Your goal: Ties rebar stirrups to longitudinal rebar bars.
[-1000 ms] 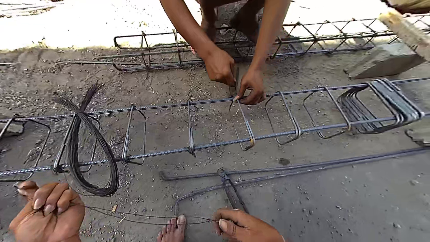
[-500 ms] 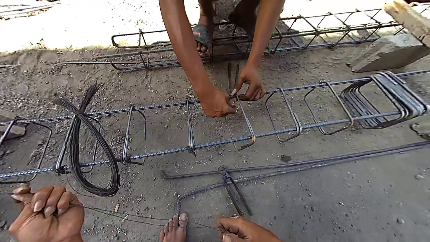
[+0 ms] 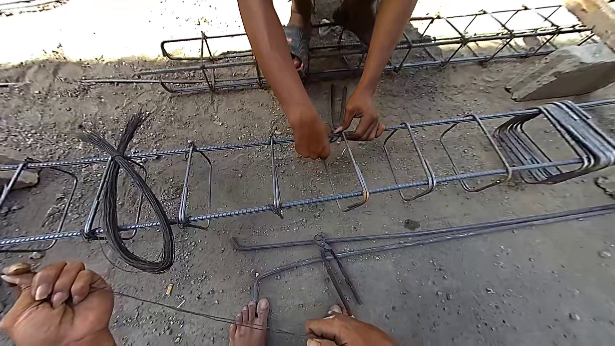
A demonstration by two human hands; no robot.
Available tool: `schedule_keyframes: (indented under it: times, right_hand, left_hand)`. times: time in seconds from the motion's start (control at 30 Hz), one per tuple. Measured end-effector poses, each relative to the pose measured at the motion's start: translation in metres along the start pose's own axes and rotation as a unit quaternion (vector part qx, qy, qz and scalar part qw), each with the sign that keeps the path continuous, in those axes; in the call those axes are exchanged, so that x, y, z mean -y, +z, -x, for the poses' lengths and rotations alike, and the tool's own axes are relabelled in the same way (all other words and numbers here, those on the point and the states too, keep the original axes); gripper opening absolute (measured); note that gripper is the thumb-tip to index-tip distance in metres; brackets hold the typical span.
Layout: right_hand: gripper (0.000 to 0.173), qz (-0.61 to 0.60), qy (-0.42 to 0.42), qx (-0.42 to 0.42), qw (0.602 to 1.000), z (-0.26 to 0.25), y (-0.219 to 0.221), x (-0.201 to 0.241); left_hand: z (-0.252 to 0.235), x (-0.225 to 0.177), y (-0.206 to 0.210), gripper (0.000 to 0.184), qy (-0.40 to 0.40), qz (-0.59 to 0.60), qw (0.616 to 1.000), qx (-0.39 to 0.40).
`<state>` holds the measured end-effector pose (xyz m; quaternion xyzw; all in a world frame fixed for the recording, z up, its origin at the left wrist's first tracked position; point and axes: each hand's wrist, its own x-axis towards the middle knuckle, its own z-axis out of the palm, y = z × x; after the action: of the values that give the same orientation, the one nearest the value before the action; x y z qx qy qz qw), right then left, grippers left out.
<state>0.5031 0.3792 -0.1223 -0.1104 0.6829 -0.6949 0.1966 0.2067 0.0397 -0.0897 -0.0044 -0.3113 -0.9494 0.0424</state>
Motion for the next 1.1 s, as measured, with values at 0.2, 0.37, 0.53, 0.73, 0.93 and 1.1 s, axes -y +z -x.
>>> schedule_keyframes:
  times: [0.2,0.37,0.53,0.73,0.93,1.1]
  right_hand:
    - [0.038,0.060,-0.035,-0.002,0.998,-0.005,0.004,0.001]
    - [0.041,0.105,-0.057,-0.004,0.993,-0.005,0.006,-0.004]
    - [0.042,0.081,-0.057,-0.049,0.994,0.001,-0.006,-0.005]
    - [0.040,0.004,-0.072,-0.248,0.966,-0.002,-0.019,-0.007]
    - [0.035,-0.148,-0.019,-0.547,0.824,-0.034,-0.018,-0.018]
    - [0.046,-0.216,0.004,-0.584,0.782,-0.033,-0.034,-0.031]
  left_hand:
    - [-0.001,0.000,0.003,0.045,0.001,0.010,1.000,-0.004]
    - [0.007,0.000,0.018,0.045,0.010,-0.015,0.999,-0.027]
    - [0.010,0.003,0.015,0.046,-0.008,0.007,1.000,-0.025]
    - [0.018,0.020,0.032,0.045,-0.003,-0.040,0.998,-0.039]
    - [0.044,0.052,0.058,0.041,-0.012,-0.095,0.995,-0.037]
    - [0.066,0.072,0.075,0.033,-0.069,-0.150,0.986,0.022]
